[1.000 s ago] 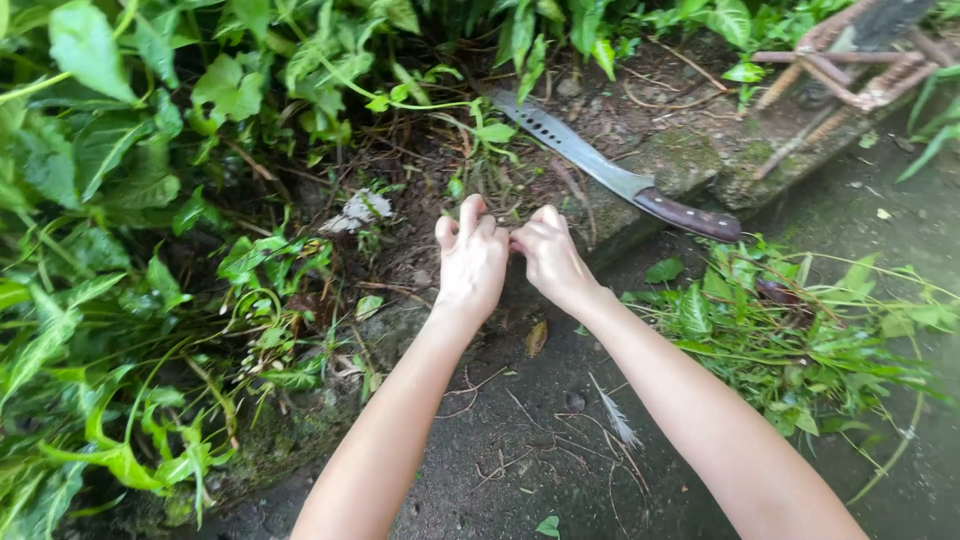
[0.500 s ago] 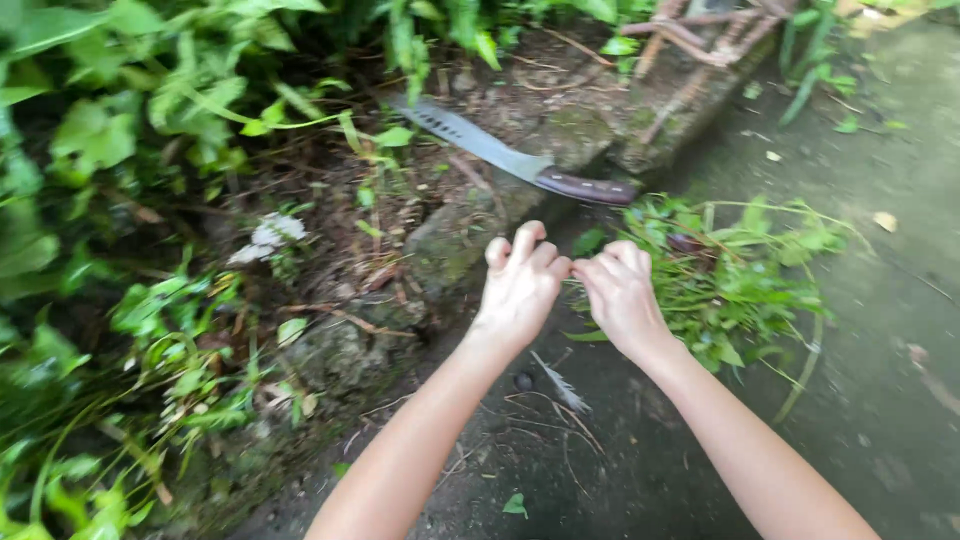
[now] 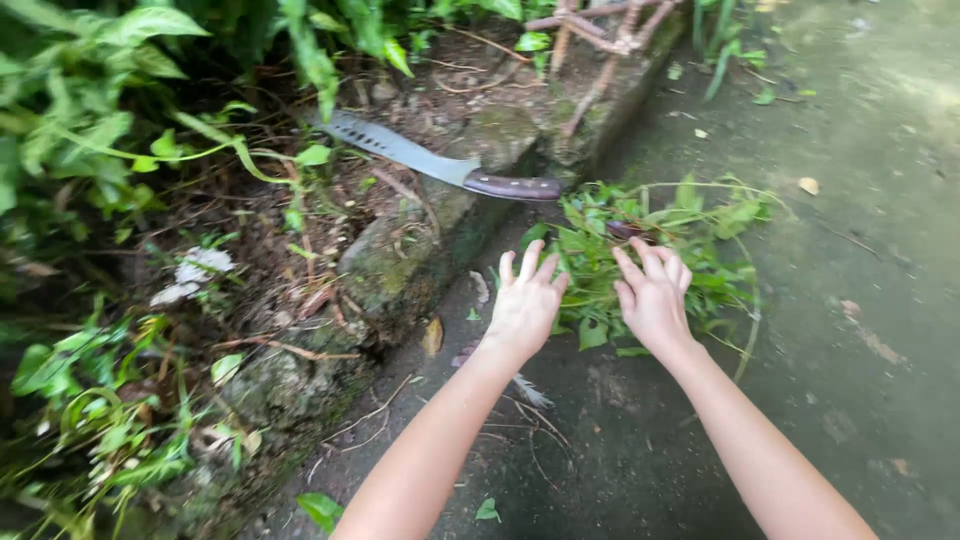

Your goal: Cut and harvest wild green vegetables or vines from an outdoor patch using a knife.

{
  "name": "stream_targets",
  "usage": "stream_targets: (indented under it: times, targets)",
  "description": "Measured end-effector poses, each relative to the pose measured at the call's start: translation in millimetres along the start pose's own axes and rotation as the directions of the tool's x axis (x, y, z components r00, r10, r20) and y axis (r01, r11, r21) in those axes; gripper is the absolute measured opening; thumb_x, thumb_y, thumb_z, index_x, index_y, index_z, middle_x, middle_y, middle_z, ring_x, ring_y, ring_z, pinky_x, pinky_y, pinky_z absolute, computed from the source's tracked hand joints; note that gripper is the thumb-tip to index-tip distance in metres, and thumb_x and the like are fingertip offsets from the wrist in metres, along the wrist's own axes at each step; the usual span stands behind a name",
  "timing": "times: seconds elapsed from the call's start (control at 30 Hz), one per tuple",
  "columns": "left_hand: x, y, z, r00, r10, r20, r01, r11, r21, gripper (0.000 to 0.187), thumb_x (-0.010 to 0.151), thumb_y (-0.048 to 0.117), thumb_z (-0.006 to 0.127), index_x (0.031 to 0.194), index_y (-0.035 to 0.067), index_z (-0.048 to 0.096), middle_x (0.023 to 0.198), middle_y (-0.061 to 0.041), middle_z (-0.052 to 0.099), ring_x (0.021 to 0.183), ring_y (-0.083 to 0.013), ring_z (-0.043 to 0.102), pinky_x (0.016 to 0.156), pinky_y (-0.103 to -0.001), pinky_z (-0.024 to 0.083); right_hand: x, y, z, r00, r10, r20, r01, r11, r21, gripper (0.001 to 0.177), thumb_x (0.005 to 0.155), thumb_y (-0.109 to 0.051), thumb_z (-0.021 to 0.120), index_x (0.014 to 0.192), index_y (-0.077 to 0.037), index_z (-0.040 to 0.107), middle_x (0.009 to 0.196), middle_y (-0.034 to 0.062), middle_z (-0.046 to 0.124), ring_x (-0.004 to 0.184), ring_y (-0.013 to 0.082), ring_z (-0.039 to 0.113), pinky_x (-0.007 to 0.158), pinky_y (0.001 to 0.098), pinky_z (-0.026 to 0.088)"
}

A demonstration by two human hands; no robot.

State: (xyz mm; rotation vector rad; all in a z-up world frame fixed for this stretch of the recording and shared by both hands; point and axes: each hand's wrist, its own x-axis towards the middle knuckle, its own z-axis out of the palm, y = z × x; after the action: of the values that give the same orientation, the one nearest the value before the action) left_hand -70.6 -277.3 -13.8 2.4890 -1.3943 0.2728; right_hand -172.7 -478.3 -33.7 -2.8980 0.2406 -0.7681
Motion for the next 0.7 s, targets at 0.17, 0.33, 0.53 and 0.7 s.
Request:
stream_targets:
  times: [0.17,0.33,0.53,0.7]
  targets:
    - [-50.5,-60.6,-47.7,0.986,-0.131,-0.105,0.138,0.989,0.061,0.033,0.079,0.011,0.066,0.111,0.010,0.074,0.129,-0.010,0.062,0.142,-0.0339,0.040,0.111,-0.060,0.028,35.4,-93.6,17.8,0.992,-0.111,-0.054,0.121,0.961,0.248,0.043,0.085,-0.008,0.072,0.128,-0.010,0.070,0.136,0.0086,0.063,0.125,0.0331,0.050,0.106,0.0479,0.036]
    - [-112.3,-131.2,-86.1,0.916,-0.274,-0.293,0.317,0.942,0.111,0.025,0.081,0.012,0.068,0.105,0.011,0.075,0.120,-0.004,0.068,0.136,-0.0303,0.045,0.106,-0.054,0.031,69.0,-180.2,41.5,0.963,-0.231,-0.139,0.269,0.859,0.435,0.032,0.088,-0.008,0.072,0.120,-0.010,0.073,0.127,0.0048,0.067,0.124,0.0311,0.053,0.106,0.0457,0.039]
    - [-155.5,-176.7,-112.3,0.758,-0.567,-0.323,0.614,0.787,0.061,0.028,0.078,0.034,0.080,0.096,0.013,0.079,0.112,-0.001,0.070,0.127,-0.0303,0.046,0.099,-0.054,0.027,97.0,-251.6,81.0,0.931,-0.327,-0.161,0.361,0.772,0.523,0.026,0.090,-0.011,0.073,0.115,-0.010,0.075,0.126,0.0053,0.066,0.124,0.0304,0.051,0.106,0.0461,0.038]
    - [-152.1,-187.2,-99.6,0.708,-0.647,-0.284,0.676,0.737,0.007,0.044,0.071,0.048,0.085,0.097,0.013,0.080,0.115,-0.002,0.069,0.126,-0.0314,0.043,0.099,-0.054,0.026,117.4,-284.6,97.8,0.910,-0.403,-0.092,0.399,0.796,0.455,0.021,0.086,-0.015,0.076,0.106,-0.011,0.079,0.129,0.0084,0.063,0.126,0.0322,0.047,0.108,0.0488,0.036]
